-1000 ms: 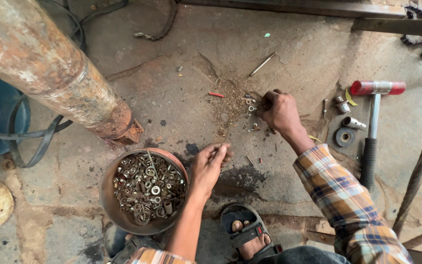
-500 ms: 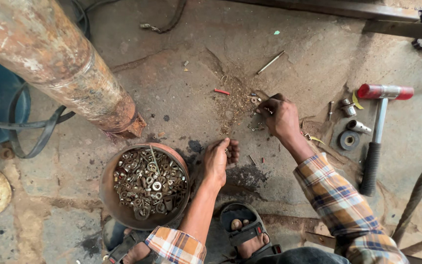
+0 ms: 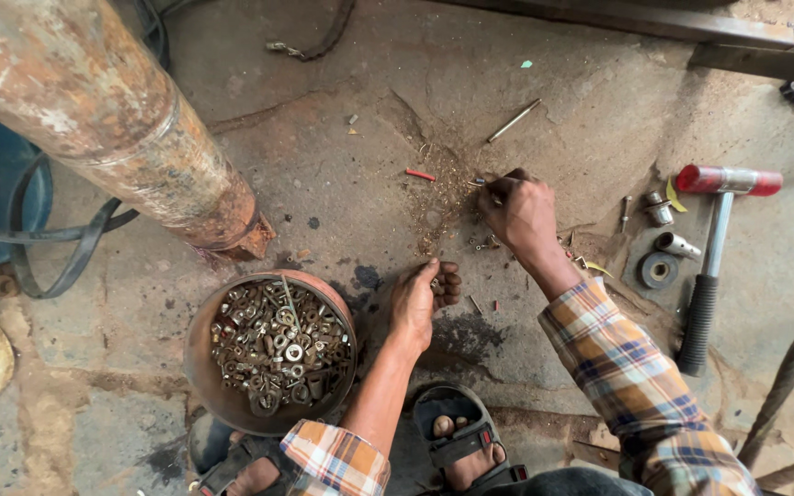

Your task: The person sits on the floor and sorts a pile of mixed nuts, bolts, and washers by hand, picking items from the floor and placing them into a metal bowl. The person handles the hardware one at a time, occasionally moving the bowl to a more accessible position.

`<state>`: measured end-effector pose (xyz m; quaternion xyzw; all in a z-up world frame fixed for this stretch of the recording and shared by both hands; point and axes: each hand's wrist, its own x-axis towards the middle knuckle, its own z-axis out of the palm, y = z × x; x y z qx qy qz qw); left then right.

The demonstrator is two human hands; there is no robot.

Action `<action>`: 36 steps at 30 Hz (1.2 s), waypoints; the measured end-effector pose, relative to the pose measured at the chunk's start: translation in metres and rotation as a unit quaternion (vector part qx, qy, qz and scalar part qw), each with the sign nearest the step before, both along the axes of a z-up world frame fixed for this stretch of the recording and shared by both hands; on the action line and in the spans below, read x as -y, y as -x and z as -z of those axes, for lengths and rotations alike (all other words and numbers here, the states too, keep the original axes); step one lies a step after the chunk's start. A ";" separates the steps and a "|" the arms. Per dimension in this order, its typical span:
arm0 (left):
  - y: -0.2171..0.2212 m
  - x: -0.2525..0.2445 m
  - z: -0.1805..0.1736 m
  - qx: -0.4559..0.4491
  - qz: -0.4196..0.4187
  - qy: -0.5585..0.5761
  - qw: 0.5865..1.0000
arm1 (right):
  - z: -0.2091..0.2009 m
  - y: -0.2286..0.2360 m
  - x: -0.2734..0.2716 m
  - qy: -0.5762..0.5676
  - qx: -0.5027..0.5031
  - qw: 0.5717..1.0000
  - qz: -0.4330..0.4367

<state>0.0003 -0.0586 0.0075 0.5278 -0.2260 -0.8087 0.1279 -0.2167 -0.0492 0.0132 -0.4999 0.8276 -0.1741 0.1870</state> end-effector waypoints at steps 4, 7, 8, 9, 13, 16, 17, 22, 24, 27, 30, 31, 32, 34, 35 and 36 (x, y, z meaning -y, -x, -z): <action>0.002 0.007 0.001 -0.017 -0.044 -0.049 0.998 | -0.023 -0.018 -0.015 -0.019 0.155 0.987 0.043; 0.005 0.005 0.001 -0.025 -0.035 -0.045 0.998 | -0.024 -0.015 -0.020 0.019 0.110 0.994 -0.022; 0.005 0.004 0.001 -0.008 -0.027 -0.030 0.999 | -0.018 -0.008 -0.015 0.030 0.029 0.999 -0.026; 0.006 0.002 0.001 0.010 -0.018 -0.015 1.000 | -0.012 0.002 -0.011 0.041 -0.053 0.997 -0.030; 0.002 0.000 -0.002 -0.001 -0.012 -0.020 1.000 | 0.011 0.027 -0.010 0.019 -0.074 0.992 -0.098; 0.000 -0.002 0.000 0.003 -0.003 -0.019 1.000 | 0.008 0.027 -0.013 0.017 -0.072 0.989 -0.126; -0.001 -0.004 0.001 -0.008 -0.017 -0.032 0.999 | 0.003 0.020 -0.015 0.017 -0.070 0.990 -0.123; 0.004 0.000 0.006 -0.039 -0.042 -0.055 0.997 | -0.032 -0.027 -0.033 -0.043 0.223 0.974 0.020; 0.004 -0.003 0.007 -0.024 -0.042 -0.033 0.998 | -0.033 -0.033 -0.037 0.024 0.137 0.990 0.017; 0.004 -0.006 0.008 -0.022 -0.058 -0.020 0.998 | -0.021 -0.019 -0.032 0.107 0.022 0.991 -0.078; 0.001 -0.007 0.008 -0.021 -0.074 -0.043 0.996 | -0.010 -0.004 -0.029 0.080 0.008 0.987 -0.139; 0.002 -0.006 0.008 -0.021 -0.080 -0.054 0.995 | -0.008 0.001 -0.029 0.057 0.003 0.987 -0.150; 0.002 -0.005 0.009 -0.022 -0.078 -0.048 0.996 | -0.006 0.004 -0.028 0.033 0.000 0.986 -0.164; -0.001 -0.005 0.011 -0.022 -0.076 -0.037 0.996 | -0.001 0.006 -0.028 0.011 -0.014 0.982 -0.189; -0.003 -0.005 0.012 -0.034 -0.079 -0.035 0.996 | 0.001 0.006 -0.028 0.013 -0.024 0.980 -0.199; -0.003 -0.004 0.013 -0.045 -0.082 -0.033 0.995 | 0.004 0.006 -0.028 0.014 -0.035 0.977 -0.210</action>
